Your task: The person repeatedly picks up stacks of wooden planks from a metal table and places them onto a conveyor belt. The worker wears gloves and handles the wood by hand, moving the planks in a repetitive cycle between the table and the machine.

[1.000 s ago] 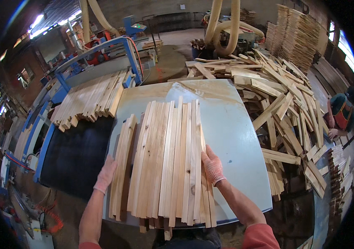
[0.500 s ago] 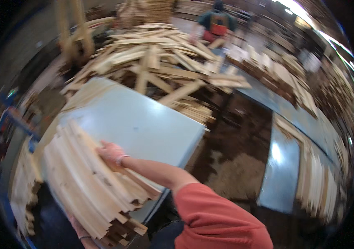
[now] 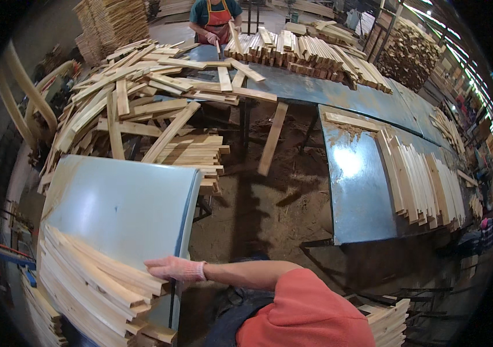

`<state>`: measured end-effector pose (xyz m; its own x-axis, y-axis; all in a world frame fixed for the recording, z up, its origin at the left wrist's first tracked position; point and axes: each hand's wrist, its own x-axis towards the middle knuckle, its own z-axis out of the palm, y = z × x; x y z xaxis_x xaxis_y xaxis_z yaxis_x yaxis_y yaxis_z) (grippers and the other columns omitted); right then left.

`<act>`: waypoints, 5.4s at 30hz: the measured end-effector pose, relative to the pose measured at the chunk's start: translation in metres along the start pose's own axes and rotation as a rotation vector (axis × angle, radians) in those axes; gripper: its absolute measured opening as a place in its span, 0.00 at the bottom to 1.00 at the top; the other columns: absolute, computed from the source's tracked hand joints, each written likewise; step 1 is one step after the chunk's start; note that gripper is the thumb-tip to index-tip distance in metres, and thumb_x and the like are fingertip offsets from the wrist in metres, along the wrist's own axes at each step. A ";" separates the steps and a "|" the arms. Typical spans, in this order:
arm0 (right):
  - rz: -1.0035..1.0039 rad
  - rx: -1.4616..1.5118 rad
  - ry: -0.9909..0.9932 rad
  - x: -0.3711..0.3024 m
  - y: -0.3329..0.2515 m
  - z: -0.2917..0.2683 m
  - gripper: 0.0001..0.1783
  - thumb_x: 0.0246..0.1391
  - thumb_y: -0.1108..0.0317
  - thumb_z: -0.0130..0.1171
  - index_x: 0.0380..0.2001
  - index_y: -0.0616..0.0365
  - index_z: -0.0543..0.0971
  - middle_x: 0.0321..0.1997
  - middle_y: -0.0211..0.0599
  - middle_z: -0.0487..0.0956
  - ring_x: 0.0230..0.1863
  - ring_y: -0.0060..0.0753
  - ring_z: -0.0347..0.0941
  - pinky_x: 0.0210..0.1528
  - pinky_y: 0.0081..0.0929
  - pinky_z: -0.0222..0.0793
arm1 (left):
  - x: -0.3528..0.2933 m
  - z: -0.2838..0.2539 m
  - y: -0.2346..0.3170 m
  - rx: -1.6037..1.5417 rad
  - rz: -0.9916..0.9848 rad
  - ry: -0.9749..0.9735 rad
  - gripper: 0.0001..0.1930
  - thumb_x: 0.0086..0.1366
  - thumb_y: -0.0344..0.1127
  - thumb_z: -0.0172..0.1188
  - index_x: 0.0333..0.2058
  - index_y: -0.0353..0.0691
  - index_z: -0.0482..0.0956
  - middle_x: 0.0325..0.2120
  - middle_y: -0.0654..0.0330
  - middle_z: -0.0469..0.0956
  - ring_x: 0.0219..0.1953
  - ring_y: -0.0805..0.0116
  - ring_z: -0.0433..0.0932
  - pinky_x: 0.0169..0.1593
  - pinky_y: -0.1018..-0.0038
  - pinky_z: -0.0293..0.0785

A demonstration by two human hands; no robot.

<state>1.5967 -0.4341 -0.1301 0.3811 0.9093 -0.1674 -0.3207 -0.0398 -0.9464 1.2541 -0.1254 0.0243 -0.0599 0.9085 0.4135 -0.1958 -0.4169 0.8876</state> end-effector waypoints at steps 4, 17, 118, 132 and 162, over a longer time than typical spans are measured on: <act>0.147 0.507 -0.067 -0.074 0.008 -0.049 0.40 0.73 0.57 0.63 0.79 0.63 0.63 0.64 0.32 0.80 0.60 0.21 0.73 0.67 0.26 0.70 | -0.048 0.056 0.071 -0.479 -0.031 -0.461 0.31 0.82 0.57 0.48 0.56 0.29 0.80 0.50 0.42 0.84 0.54 0.49 0.82 0.63 0.54 0.77; 0.578 -0.508 0.647 -0.303 0.106 -0.362 0.32 0.66 0.44 0.55 0.58 0.61 0.81 0.62 0.58 0.82 0.66 0.62 0.76 0.65 0.47 0.71 | -0.417 0.429 0.009 -0.066 -0.885 -1.427 0.26 0.74 0.43 0.59 0.60 0.26 0.80 0.51 0.43 0.86 0.52 0.52 0.86 0.61 0.59 0.80; 0.124 1.130 1.739 -0.181 0.541 -1.172 0.09 0.69 0.64 0.67 0.48 0.53 0.81 0.40 0.31 0.81 0.34 0.33 0.82 0.29 0.31 0.80 | -0.988 0.863 -0.900 0.932 1.071 -1.979 0.24 0.64 0.38 0.64 0.60 0.45 0.78 0.54 0.52 0.80 0.62 0.50 0.74 0.68 0.55 0.66; 0.209 0.680 1.783 -0.224 0.444 -1.076 0.17 0.60 0.64 0.78 0.44 0.64 0.85 0.34 0.37 0.87 0.31 0.34 0.86 0.36 0.29 0.86 | -0.984 0.855 -0.809 1.327 0.647 -2.428 0.28 0.59 0.44 0.69 0.58 0.47 0.78 0.56 0.51 0.82 0.61 0.48 0.79 0.67 0.54 0.71; -0.141 0.560 1.215 -0.249 -0.105 -0.859 0.35 0.76 0.57 0.60 0.78 0.62 0.65 0.69 0.39 0.78 0.66 0.31 0.74 0.69 0.35 0.72 | -0.818 1.048 -0.141 -0.033 -1.344 -1.913 0.28 0.57 0.25 0.69 0.58 0.32 0.75 0.45 0.57 0.83 0.47 0.63 0.84 0.56 0.65 0.81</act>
<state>2.2803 -1.0122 -0.2260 0.8683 -0.0610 -0.4922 -0.4126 0.4620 -0.7851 2.3563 -0.8390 -0.2261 0.7086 -0.4829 -0.5146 0.6578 0.1881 0.7293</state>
